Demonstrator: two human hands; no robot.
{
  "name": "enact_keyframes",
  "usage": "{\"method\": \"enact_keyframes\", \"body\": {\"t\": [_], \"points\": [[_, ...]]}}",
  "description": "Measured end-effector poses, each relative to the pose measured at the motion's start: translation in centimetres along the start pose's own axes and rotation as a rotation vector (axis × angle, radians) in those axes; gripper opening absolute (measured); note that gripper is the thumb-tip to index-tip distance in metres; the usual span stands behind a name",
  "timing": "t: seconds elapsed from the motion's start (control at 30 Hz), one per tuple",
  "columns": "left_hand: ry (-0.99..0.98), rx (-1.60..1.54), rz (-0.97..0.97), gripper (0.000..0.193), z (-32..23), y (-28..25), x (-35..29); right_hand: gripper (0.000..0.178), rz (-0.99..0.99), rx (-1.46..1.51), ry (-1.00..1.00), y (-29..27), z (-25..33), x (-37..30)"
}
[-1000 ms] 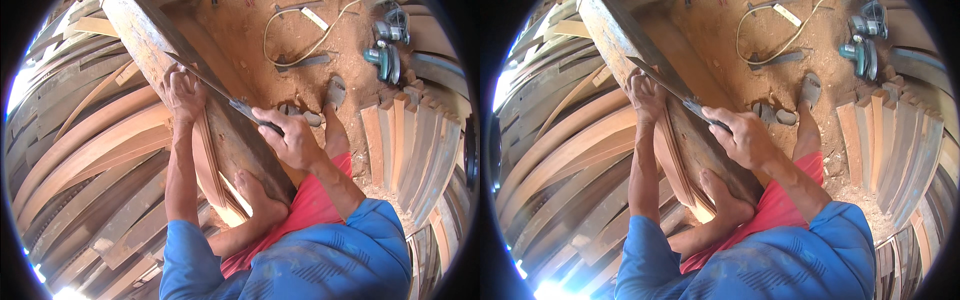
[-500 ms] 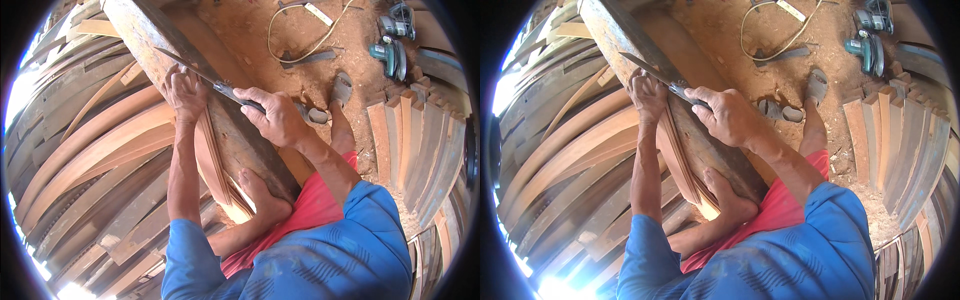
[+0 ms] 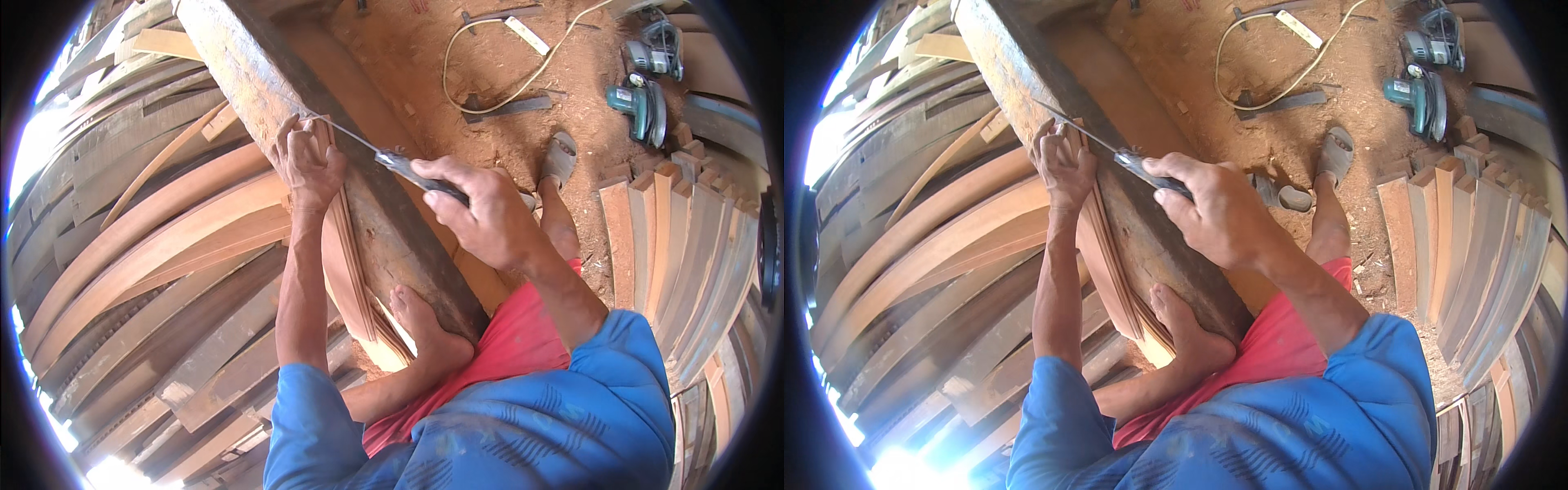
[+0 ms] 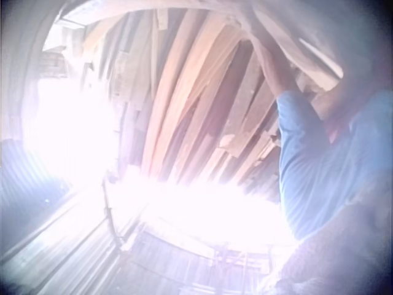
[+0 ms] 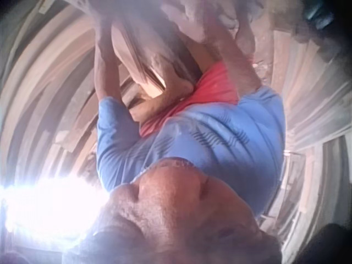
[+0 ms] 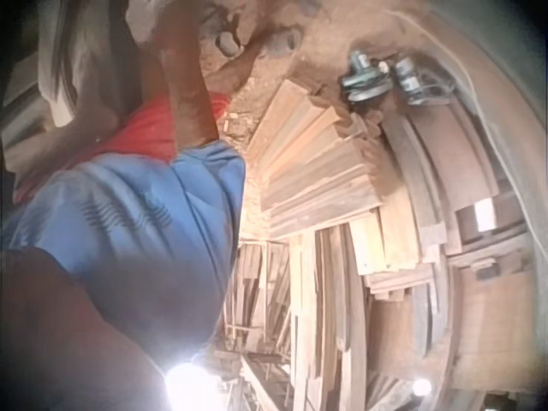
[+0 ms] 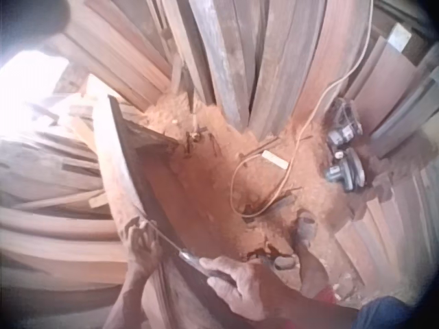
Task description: The person uses a hand saw to cut a wood piece while holding it in place with their hand and foot. They make several manual cuts on the wood which is positioned on a large wooden beam.
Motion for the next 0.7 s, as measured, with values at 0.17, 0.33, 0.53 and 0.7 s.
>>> {"method": "enact_keyframes", "body": {"t": [0.17,0.33,0.53,0.7], "points": [[-0.02,-0.034,0.029,0.051,-0.3,0.5,0.1,0.032,-0.036,0.337,0.125,0.9,-3.3,2.5],[-0.109,-0.006,-0.023,0.079,-0.5,0.5,0.0,0.038,-0.371,0.595,0.064,-1.4,-5.3,1.9],[-0.345,0.06,0.1,0.09,2.0,1.1,-0.4,0.039,-0.323,0.463,0.321,-2.5,-8.9,-2.1],[-0.803,0.129,0.353,0.071,0.8,2.3,2.8,0.036,-0.253,0.347,0.358,-4.0,-3.9,-6.2]]}}
Point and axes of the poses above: each hand's wrist, its own x-axis towards the middle knuckle, its own y-axis out of the palm, z = x × y, the point moved 7 cm from there along x, towards the middle knuckle, and after that the axes turned 1 degree about -x, right-handed, at the moved point
